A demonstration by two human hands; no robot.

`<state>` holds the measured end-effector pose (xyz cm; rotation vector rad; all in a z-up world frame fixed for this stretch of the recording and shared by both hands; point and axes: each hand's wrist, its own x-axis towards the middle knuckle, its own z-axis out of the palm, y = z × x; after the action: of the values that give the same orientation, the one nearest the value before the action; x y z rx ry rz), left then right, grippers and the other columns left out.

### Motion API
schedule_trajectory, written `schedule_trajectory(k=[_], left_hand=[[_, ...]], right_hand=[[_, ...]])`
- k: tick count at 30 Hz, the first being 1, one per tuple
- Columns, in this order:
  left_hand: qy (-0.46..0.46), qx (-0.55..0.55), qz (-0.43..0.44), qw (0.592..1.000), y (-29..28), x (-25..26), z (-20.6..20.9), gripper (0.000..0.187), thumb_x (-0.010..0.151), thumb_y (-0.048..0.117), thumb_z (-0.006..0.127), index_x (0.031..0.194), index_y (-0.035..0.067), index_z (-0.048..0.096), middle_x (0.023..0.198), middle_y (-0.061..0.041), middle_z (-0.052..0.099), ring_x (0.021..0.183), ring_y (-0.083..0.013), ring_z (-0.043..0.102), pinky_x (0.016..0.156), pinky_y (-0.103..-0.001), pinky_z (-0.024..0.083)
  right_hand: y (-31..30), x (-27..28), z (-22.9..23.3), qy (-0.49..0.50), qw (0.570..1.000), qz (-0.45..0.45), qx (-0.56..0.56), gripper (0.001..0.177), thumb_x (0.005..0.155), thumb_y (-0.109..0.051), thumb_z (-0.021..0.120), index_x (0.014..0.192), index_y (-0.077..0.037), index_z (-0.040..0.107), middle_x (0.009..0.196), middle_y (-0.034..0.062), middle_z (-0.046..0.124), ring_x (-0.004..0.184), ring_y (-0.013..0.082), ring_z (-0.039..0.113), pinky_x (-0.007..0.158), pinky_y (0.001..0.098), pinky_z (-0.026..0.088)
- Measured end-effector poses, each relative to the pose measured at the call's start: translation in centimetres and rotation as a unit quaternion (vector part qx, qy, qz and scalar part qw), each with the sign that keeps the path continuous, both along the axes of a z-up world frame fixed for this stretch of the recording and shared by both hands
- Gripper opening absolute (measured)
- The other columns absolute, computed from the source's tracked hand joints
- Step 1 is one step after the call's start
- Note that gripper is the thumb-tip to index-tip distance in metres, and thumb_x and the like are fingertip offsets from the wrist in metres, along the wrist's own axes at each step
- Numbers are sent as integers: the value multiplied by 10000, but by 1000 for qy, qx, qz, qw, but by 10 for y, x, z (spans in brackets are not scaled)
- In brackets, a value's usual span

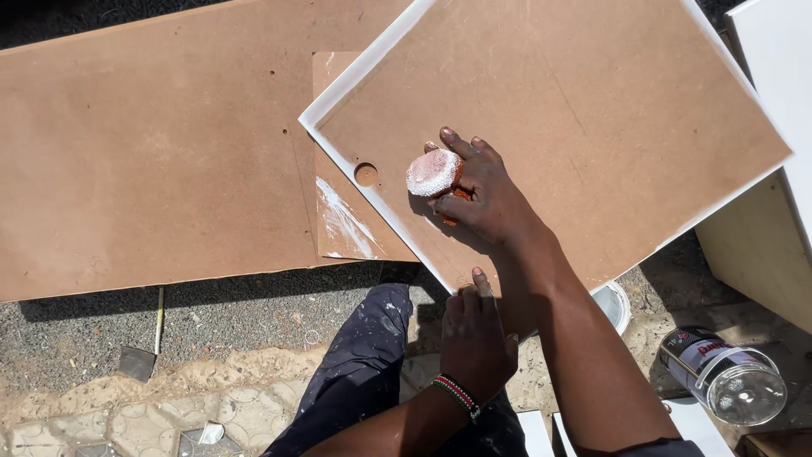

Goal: Painting a wooden furniture panel using a sponge applicator and white paint

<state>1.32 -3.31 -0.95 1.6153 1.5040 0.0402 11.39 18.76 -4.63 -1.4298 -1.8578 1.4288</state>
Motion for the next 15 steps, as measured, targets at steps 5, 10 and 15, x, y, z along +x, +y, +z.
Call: schedule_trajectory(k=[5,10,15], left_hand=[[7,18,-20,1000,-21,-1,0,1206,989,241,869,1812,-216,114,1647,-420,447,1628,-650,387,1308,-677,379],[-15,-24,-21,999,-21,1,12,1196,957,280,878,1784,-178,145,1725,-435,376,1554,-613,415,1275,-663,381],[1,-103,2,995,-25,2,33,676,1032,366,817,1588,62,581,1472,-186,591,1402,-422,589,1169,-581,505]], right_hand=[[-16,-15,7,-6,998,42,36,560,895,-503,789,1365,-218,901,1819,117,681,1862,349,362,1523,577,153],[-39,-30,27,10,1000,-28,-5,514,889,-508,902,1307,-210,925,1790,155,597,1729,394,355,1412,535,237],[-82,-10,34,157,973,-129,-113,433,961,-320,847,1343,-117,837,1449,77,871,1537,267,672,1302,466,518]])
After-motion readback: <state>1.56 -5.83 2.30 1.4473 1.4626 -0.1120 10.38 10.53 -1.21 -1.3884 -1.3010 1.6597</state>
